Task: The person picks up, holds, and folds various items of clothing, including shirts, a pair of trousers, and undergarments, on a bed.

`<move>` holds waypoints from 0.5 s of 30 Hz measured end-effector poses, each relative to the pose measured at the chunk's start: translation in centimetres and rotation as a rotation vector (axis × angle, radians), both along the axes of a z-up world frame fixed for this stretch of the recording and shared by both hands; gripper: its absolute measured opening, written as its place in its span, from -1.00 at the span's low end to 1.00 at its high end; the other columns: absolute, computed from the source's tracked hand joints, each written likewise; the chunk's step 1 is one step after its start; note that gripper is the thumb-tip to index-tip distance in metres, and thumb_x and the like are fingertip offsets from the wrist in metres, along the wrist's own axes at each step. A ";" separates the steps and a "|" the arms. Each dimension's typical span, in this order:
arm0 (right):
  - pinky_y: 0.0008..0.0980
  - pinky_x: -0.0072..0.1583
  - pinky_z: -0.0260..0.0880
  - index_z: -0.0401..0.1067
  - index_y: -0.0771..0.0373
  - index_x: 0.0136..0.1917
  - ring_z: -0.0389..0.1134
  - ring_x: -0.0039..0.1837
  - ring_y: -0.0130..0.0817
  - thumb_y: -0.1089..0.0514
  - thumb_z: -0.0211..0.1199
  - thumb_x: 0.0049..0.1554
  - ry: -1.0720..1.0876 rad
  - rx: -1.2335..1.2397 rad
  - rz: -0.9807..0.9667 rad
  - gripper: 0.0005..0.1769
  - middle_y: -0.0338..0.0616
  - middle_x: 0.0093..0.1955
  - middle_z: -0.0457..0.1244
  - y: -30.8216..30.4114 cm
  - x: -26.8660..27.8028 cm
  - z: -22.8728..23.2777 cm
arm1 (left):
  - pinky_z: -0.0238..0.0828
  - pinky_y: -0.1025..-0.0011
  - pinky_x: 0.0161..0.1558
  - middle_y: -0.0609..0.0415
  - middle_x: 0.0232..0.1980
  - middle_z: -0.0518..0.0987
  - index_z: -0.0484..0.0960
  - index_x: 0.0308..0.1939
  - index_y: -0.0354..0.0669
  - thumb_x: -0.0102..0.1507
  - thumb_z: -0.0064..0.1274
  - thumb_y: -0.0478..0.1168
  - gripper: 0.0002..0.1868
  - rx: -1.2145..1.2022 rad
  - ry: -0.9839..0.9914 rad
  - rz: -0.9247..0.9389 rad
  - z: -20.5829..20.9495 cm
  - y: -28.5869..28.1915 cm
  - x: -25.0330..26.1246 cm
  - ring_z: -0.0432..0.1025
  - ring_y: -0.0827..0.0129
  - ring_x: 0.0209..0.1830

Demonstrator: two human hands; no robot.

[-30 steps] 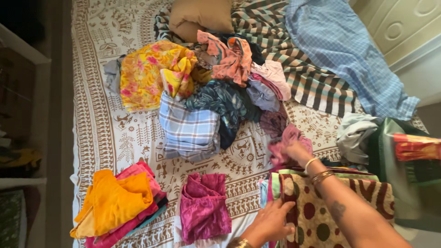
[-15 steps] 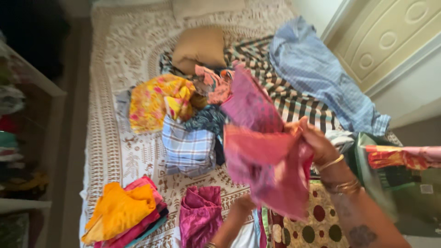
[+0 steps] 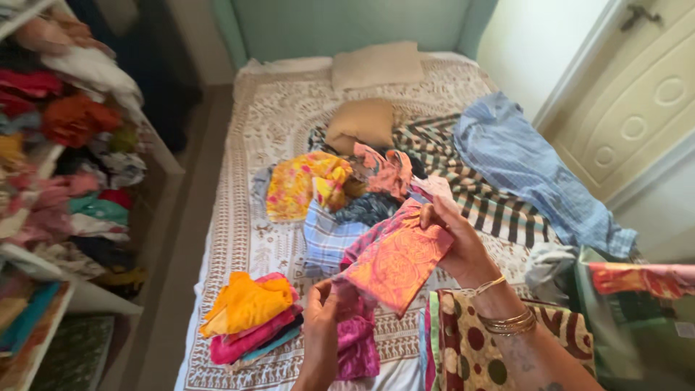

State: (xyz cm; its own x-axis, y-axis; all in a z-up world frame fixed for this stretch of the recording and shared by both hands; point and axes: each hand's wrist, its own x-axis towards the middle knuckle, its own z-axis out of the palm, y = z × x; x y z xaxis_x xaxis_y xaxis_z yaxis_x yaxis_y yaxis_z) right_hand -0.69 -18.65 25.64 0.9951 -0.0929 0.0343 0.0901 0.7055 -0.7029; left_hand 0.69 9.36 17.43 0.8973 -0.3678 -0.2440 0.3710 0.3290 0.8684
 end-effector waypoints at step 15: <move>-0.18 0.01 0.50 0.50 0.42 -0.04 0.45 -0.04 -0.17 0.07 0.12 0.35 0.006 0.252 -0.062 -0.66 0.06 -0.09 0.41 2.0 0.0 1.1 | 0.50 0.38 -0.15 0.01 -0.10 0.60 0.37 0.09 -0.25 0.16 0.25 -0.32 -0.51 0.234 -0.653 0.202 9.7 -0.8 -3.9 0.52 0.39 -0.17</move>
